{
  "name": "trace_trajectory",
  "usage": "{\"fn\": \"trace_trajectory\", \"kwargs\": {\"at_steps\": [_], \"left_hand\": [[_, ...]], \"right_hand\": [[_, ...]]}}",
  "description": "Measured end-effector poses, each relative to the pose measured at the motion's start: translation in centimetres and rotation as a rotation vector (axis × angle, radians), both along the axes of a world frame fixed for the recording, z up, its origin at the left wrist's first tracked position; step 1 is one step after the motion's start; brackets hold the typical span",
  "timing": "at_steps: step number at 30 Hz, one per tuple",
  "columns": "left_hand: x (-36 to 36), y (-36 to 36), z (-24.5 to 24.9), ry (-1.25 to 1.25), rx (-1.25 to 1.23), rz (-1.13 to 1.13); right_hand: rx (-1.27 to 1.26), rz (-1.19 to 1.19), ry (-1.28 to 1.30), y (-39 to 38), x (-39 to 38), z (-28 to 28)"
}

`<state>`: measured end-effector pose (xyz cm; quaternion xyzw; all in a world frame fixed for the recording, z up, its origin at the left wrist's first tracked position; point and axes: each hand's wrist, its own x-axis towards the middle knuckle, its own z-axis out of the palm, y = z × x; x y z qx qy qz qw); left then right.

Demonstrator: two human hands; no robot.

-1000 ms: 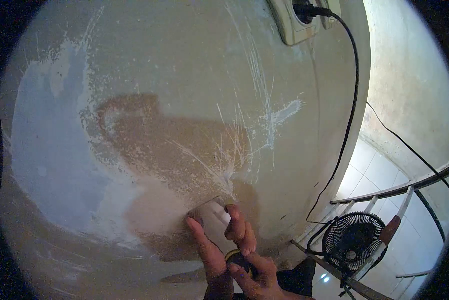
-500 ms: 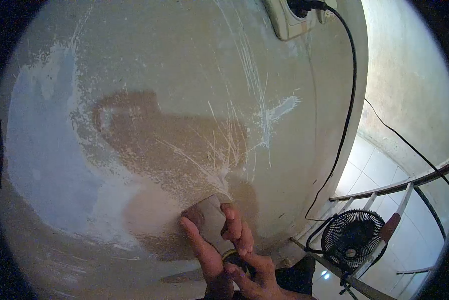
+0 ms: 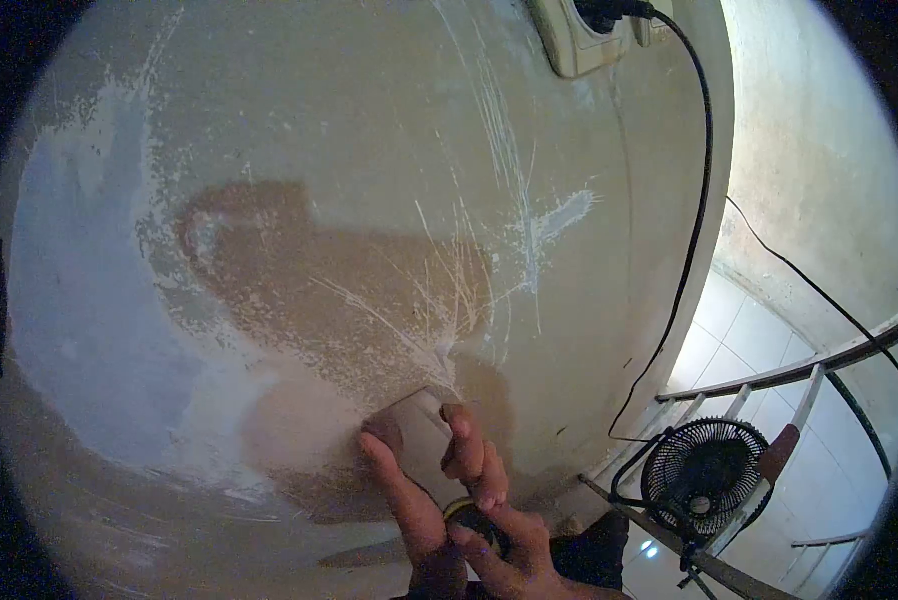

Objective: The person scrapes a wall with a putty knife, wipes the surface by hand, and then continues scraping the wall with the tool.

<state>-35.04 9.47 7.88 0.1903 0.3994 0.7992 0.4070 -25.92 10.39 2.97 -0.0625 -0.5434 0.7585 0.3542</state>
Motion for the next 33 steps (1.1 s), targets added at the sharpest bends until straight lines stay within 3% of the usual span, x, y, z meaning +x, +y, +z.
{"fn": "trace_trajectory", "kwargs": {"at_steps": [5,8,13,23,26,33], "left_hand": [[-0.6,-0.5,-0.5,-0.105,0.027,-0.066],[-0.3,-0.4,0.1,-0.088,-0.015,-0.025],[-0.4,-0.3,-0.5,-0.088,0.02,-0.054],[-0.3,-0.3,-0.9,-0.109,0.012,-0.05],[0.0,-0.2,-0.7,-0.068,-0.016,0.034],[-0.2,-0.5,-0.8,-0.072,-0.036,0.003]], "right_hand": [[-0.03,0.044,-0.092,0.1,0.3,0.4],[0.055,-0.021,-0.042,0.0,0.1,0.0],[-0.073,-0.073,0.065,-0.5,-0.4,0.1],[-0.091,0.022,-0.074,-0.4,0.3,0.0],[-0.117,-0.098,0.132,-0.9,-0.4,-0.2],[-0.076,0.041,0.001,0.4,0.8,1.3]]}}
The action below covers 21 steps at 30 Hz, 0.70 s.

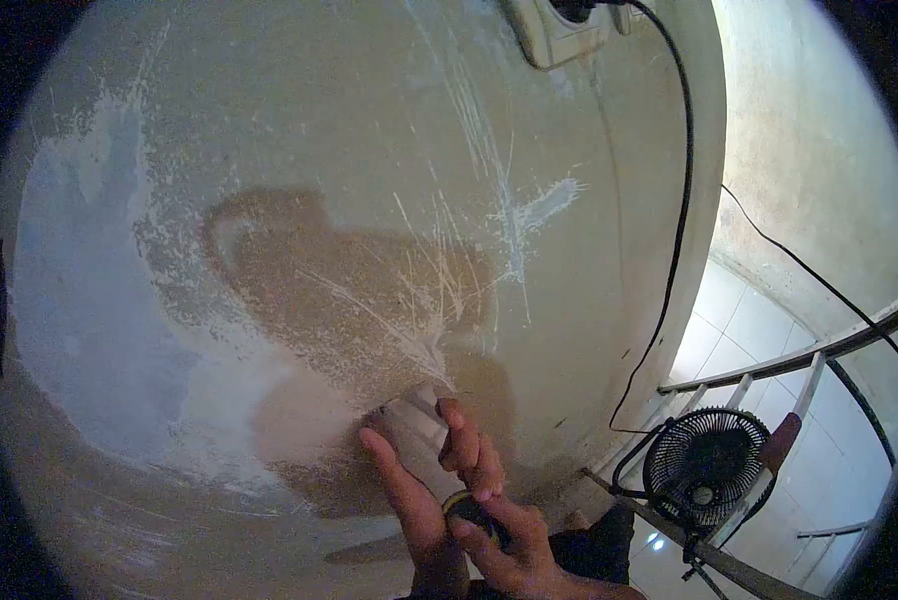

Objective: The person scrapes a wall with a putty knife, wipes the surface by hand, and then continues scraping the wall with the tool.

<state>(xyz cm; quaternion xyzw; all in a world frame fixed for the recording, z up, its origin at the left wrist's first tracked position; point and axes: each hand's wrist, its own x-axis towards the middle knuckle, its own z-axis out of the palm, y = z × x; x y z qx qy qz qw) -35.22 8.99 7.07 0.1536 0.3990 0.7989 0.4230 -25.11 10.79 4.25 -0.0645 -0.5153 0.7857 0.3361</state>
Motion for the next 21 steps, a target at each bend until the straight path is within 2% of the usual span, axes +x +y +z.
{"fn": "trace_trajectory", "kwargs": {"at_steps": [2,5,7,10,16,21], "left_hand": [[0.1,0.4,0.4,0.051,0.007,-0.007],[0.8,0.7,0.3,-0.017,-0.018,0.095],[0.1,0.4,-0.7,0.059,0.151,0.0],[0.2,0.7,-0.2,0.103,0.15,0.029],[0.1,0.7,0.1,0.181,0.072,0.066],[0.6,1.1,1.1,0.096,0.078,0.088]], "right_hand": [[-0.008,0.017,-0.032,0.3,0.0,-0.1],[0.005,-0.018,-0.015,0.3,-0.1,-1.1],[0.032,-0.017,-0.092,0.4,-0.2,-1.1],[0.122,-0.039,-0.139,0.9,-0.3,-1.1],[0.106,-0.01,-0.075,0.9,-0.4,-1.4],[0.115,-0.009,-0.097,0.8,-0.7,-2.0]]}}
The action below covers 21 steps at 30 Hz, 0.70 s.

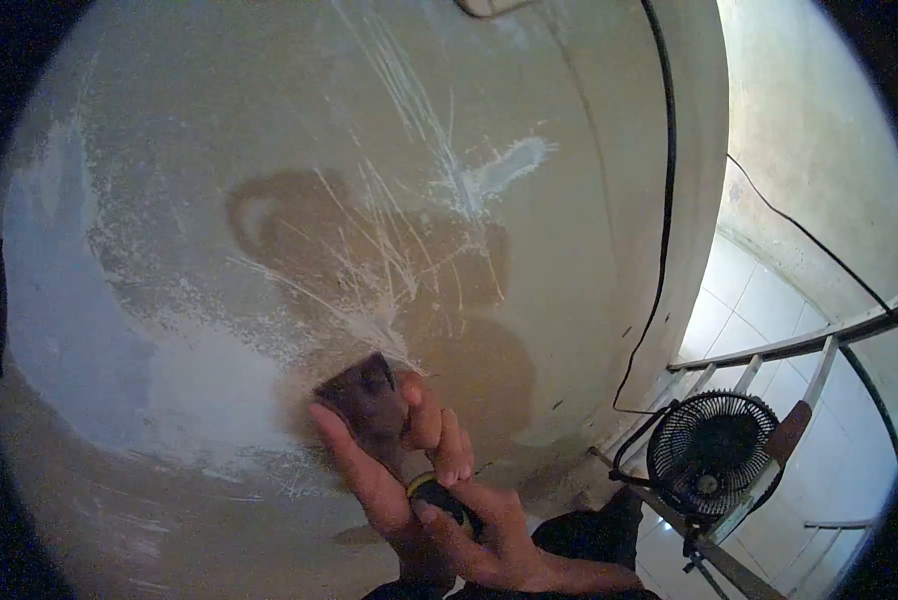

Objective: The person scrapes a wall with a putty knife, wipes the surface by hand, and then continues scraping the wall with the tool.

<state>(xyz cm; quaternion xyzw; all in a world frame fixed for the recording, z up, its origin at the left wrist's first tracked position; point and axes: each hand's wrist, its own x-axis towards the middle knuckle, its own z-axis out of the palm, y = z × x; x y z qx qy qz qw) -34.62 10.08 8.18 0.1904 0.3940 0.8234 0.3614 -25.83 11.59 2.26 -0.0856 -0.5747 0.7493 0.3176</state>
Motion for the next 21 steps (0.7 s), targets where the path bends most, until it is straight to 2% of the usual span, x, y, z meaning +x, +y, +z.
{"fn": "trace_trajectory", "kwargs": {"at_steps": [5,8,10,16,17,19,21], "left_hand": [[0.3,-0.1,-0.1,-0.044,0.005,0.009],[0.5,0.2,0.4,-0.199,0.011,0.033],[0.1,0.0,0.0,-0.099,-0.018,-0.019],[-0.1,0.3,0.1,-0.148,0.052,-0.088],[-0.3,-0.1,-0.1,-0.105,-0.035,-0.12],[-0.5,-0.4,-1.0,-0.142,-0.002,-0.139],[-0.6,-0.3,-1.2,-0.168,0.035,-0.161]], "right_hand": [[-0.08,0.067,-0.09,0.2,0.7,1.4],[-0.059,0.058,-0.115,0.2,0.9,1.2],[-0.06,-0.009,-0.126,-0.5,0.7,-0.1],[-0.027,-0.031,-0.064,0.1,0.5,1.0],[-0.017,-0.031,-0.079,0.2,0.9,0.8],[0.067,0.002,-0.281,0.5,1.4,0.5],[0.064,-0.012,-0.288,0.4,1.4,0.7]]}}
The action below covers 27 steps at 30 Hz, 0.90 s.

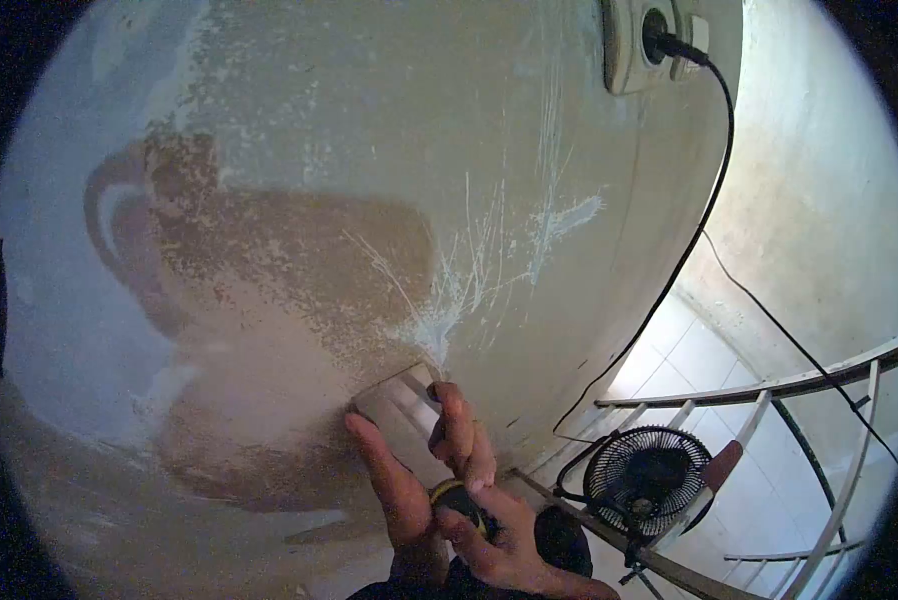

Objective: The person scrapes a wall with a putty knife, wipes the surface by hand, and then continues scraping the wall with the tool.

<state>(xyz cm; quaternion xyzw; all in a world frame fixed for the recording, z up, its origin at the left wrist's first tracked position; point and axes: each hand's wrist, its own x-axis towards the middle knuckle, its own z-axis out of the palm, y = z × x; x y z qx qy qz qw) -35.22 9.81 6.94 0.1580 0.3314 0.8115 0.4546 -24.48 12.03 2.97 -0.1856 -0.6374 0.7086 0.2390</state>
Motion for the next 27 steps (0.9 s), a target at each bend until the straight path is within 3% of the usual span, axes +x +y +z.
{"fn": "trace_trajectory", "kwargs": {"at_steps": [8,10,15,23,27], "left_hand": [[0.4,0.3,1.1,0.0,-0.026,0.025],[0.0,0.2,0.4,0.033,0.006,0.001],[-0.2,0.3,1.1,0.099,-0.038,-0.008],[-0.2,-0.5,0.4,0.001,-0.037,-0.009],[-0.1,-0.6,0.8,0.002,-0.045,0.016]], "right_hand": [[0.074,-0.04,0.031,0.1,-0.1,0.1],[-0.077,0.01,0.085,-0.2,-0.2,-0.1],[-0.061,0.024,0.079,0.2,-0.2,0.8],[-0.08,0.074,0.056,-0.4,-0.4,-0.3],[-0.185,-0.008,0.135,-1.2,-0.8,1.1]]}}
